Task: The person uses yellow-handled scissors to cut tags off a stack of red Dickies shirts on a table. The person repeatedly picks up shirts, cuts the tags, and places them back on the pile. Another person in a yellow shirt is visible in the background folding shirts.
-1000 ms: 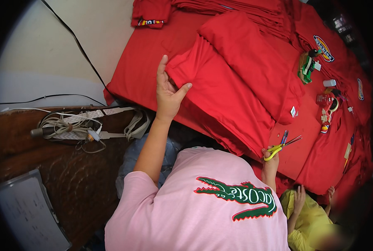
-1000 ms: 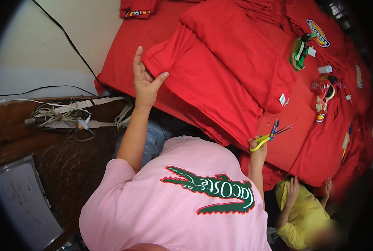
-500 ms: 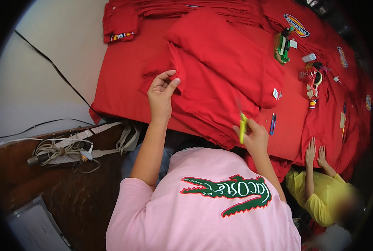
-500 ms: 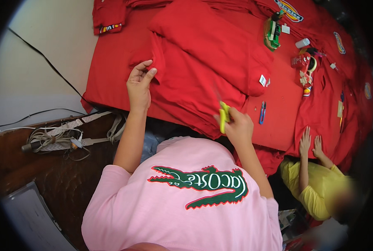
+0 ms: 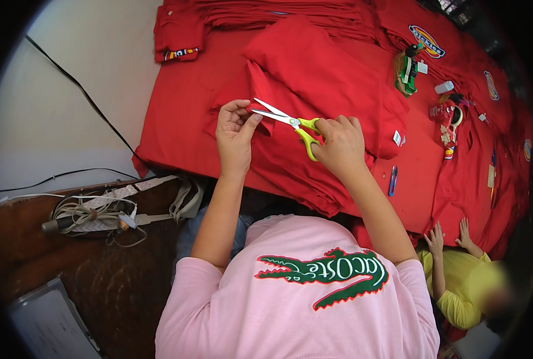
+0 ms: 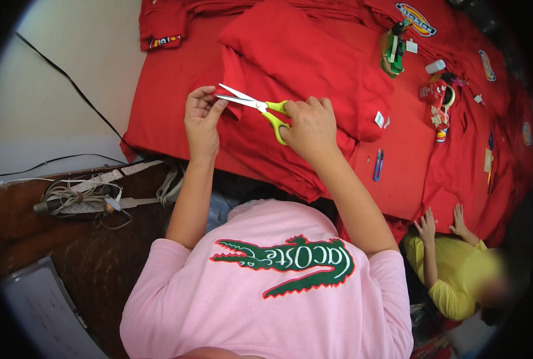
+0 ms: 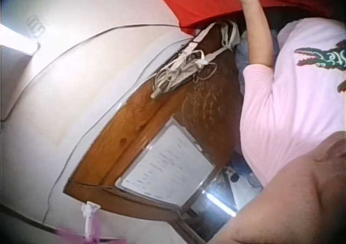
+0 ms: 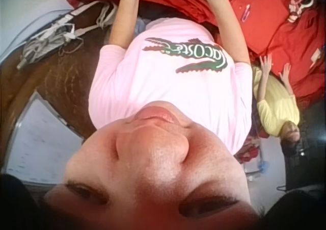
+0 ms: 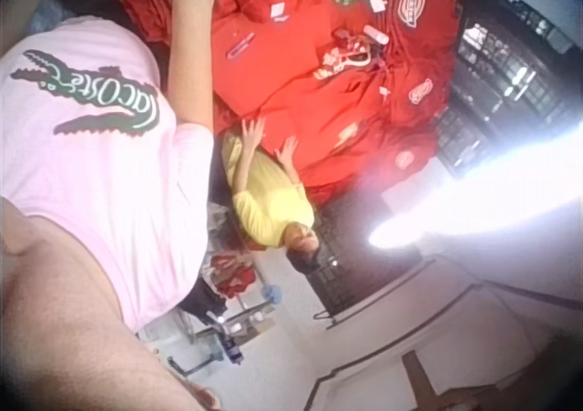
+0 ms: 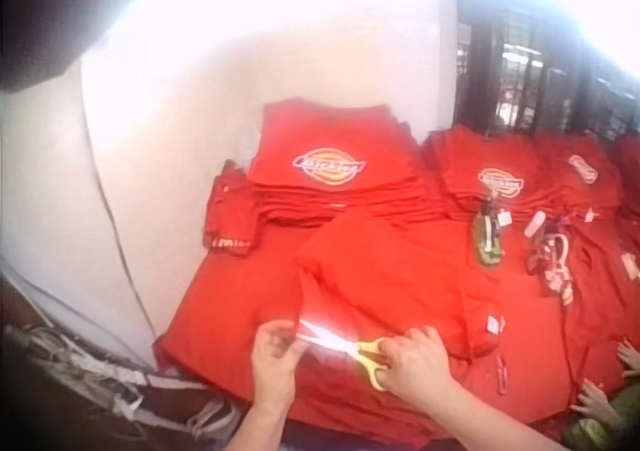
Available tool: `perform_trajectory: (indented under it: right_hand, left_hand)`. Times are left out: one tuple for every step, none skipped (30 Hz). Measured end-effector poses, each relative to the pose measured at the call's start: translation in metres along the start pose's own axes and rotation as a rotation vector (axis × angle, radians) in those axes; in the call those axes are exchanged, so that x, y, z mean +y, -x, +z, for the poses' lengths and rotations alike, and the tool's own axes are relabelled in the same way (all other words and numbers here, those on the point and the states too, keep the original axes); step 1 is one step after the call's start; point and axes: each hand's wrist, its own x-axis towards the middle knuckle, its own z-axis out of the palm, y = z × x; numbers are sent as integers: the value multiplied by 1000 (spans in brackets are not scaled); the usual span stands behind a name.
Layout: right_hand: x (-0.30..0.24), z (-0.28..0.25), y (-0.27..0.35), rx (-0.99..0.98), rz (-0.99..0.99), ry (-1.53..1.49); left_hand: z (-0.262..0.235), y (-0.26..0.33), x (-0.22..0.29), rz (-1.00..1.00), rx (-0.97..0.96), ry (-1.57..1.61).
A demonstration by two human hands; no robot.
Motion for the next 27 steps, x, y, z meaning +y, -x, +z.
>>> perform_trajectory:
  right_hand:
    - [0, 2, 0, 6, -10, 2]
    - [0, 4, -1, 13, -19, 4]
    - [-1, 5, -2, 20, -31, 8]
    - [-1, 6, -2, 28, -41, 12]
    - [-1, 7, -2, 35, -50, 17]
    - [-1, 7, -2, 37, -53, 15]
    - [-1, 8, -3, 38, -55, 13]
    - [-1, 9, -3, 41, -55, 11]
    - [-2, 10, -2, 16, -37, -2]
    - [-3, 11, -2, -9, -18, -14]
    - [-3, 12, -1, -34, -1, -27]
    - [-5, 13, -1, -28, -1, -29]
    - [-6, 13, -1, -23, -1, -30]
    - [-6, 13, -1, -17, -1, -31]
    - [-6, 14, 0, -16, 0, -30]
    - [-5, 15, 1, -14, 3, -29]
    - [-4, 16, 3, -15, 5, -28]
    - [-3, 15, 5, -14, 35, -58]
    - [-2, 14, 7, -12, 65, -87]
    - [2, 10, 11, -15, 98, -111]
    - [5, 4, 15, -51, 245, -151]
    - [9, -4, 19, -86, 395, -191]
    - [17, -12, 30, -124, 556, -219]
    - [28, -17, 44, -108, 631, -246]
    - [40, -19, 61, -93, 707, -271]
    - [52, -24, 80, -69, 789, -291]
    - [61, -27, 101, -31, 817, -259]
  left_hand:
    - [-1, 0, 0, 0, 5, -1]
    - [-3, 0, 1, -1, 12, -4]
    - [-4, 0, 1, -2, 18, -7]
    - [-6, 0, 1, -3, 22, -10]
    - [-6, -1, 1, -3, 19, -4]
    - [-6, -1, 0, -4, 16, 2]
    - [-7, -2, 0, -4, 12, 8]
    - [-7, -1, 0, -8, 14, 10]
    - [-6, -1, 0, -12, 15, 12]
    - [-6, -1, 1, -17, 16, 15]
    - [-7, -1, 0, -17, 22, 11]
    - [-8, -2, -1, -18, 27, 7]
    - [-9, -2, -1, -19, 31, 3]
    - [-10, -2, -1, -25, 29, 3]
    - [-11, -2, -1, -32, 26, 3]
    - [-12, -2, -1, -39, 23, 3]
    - [-12, -2, 0, -43, 33, 0]
    - [-12, -3, 1, -48, 43, -2]
    - [-11, -4, 1, -53, 50, -5]
    - [-12, -3, -2, -52, 63, -33]
    - [-16, -5, -4, -51, 74, -61]
    - [-21, -6, -5, -52, 83, -89]
    - [-22, -5, -2, -60, 130, -182]
    - [-33, -6, -4, -67, 139, -269]
    - [-49, -7, -10, -60, 162, -321]
    - [-68, -8, -14, -59, 166, -426]
    - [-89, -10, -19, -36, 186, -590]
